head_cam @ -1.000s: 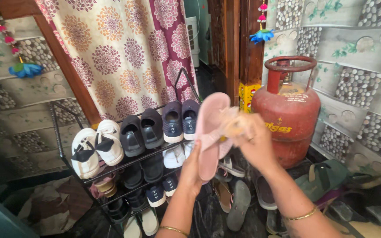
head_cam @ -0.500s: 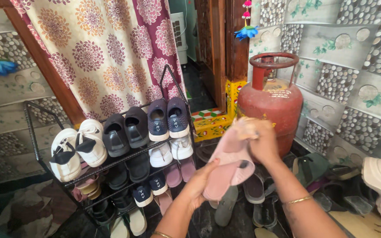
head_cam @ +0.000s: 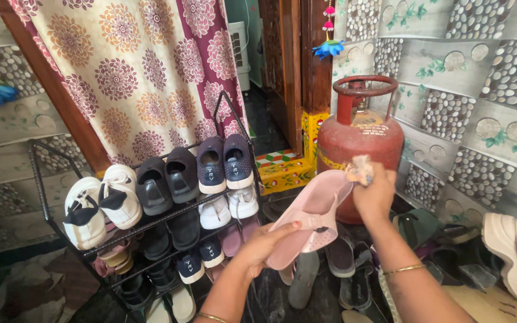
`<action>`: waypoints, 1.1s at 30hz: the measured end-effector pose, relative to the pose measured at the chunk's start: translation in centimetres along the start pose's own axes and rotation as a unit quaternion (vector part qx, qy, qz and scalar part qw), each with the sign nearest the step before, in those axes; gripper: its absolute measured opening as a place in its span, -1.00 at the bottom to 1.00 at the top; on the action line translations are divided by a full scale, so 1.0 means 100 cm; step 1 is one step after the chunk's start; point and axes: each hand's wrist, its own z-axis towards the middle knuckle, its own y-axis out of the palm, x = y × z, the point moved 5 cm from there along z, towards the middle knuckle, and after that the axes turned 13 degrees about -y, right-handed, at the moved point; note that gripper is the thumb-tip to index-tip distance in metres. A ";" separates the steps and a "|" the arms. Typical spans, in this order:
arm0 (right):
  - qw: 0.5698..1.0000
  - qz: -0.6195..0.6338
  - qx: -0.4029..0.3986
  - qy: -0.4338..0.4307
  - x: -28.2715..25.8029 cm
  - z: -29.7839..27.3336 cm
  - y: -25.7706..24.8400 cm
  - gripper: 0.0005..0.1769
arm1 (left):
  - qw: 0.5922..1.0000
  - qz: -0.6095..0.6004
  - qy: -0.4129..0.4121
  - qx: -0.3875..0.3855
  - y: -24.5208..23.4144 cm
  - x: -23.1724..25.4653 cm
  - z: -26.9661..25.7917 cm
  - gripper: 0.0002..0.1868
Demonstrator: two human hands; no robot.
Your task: The person wipes several pairs of shoes and sandals with a cloth, handling them one at a time. The person picks up each shoe, wipes the upper and sole, and places it back on the shoe rack or floor.
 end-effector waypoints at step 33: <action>0.899 0.400 -0.122 0.129 -0.088 -0.025 0.063 -0.57 | 0.888 0.168 0.230 0.362 -0.047 0.040 0.005 -0.40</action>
